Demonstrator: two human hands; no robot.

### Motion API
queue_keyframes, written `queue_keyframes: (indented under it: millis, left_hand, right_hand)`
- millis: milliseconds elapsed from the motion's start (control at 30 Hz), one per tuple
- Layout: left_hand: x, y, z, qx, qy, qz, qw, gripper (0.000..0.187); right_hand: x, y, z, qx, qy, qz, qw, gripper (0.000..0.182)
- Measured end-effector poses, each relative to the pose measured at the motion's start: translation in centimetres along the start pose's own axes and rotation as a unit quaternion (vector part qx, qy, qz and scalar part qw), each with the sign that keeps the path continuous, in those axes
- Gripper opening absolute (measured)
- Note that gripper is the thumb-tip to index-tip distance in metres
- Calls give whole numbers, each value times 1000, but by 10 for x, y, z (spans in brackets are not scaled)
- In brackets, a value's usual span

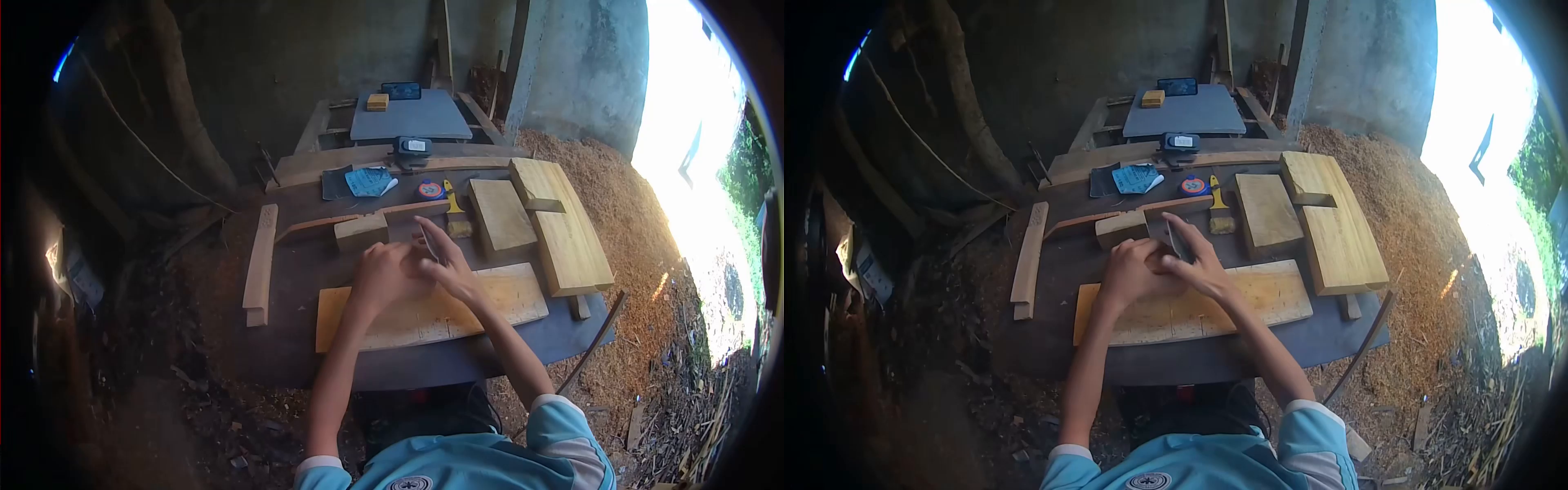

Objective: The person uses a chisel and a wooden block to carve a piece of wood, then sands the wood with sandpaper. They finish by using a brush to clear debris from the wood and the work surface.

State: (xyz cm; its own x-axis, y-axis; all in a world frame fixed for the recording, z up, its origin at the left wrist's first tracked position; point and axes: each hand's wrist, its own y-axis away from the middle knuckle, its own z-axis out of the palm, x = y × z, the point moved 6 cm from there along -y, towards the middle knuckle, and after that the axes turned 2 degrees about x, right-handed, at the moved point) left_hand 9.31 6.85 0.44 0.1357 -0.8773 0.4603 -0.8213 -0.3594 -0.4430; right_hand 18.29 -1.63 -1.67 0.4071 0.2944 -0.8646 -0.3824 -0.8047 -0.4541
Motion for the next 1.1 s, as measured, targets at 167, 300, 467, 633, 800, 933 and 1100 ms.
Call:
queue_keyframes:
  millis: [167,300,467,633,800,933,1100]
  left_hand:
    - [6,-4,-9,0,-5,16,1000,34]
    - [6,1,-4,10,0,14,1000,36]
    - [13,0,-6,30,35,19,999,35]
    - [15,3,-5,54,-34,48,997,31]
    - [24,-1,-11,83,-1,38,996,39]
    - [20,18,-4,64,-17,11,998,43]
    - [20,9,-3,38,-37,9,999,41]
  right_hand:
    - [2,-2,0,31,-34,-53,998,74]
    - [-4,-1,-3,36,-47,19,998,76]
    - [-1,-2,-5,50,-27,66,996,80]
    - [-17,-6,-3,23,103,-29,994,77]
    - [-13,-4,-11,27,27,-13,999,65]
    - [3,12,0,46,-102,81,990,67]
    - [38,14,3,14,-218,73,973,64]
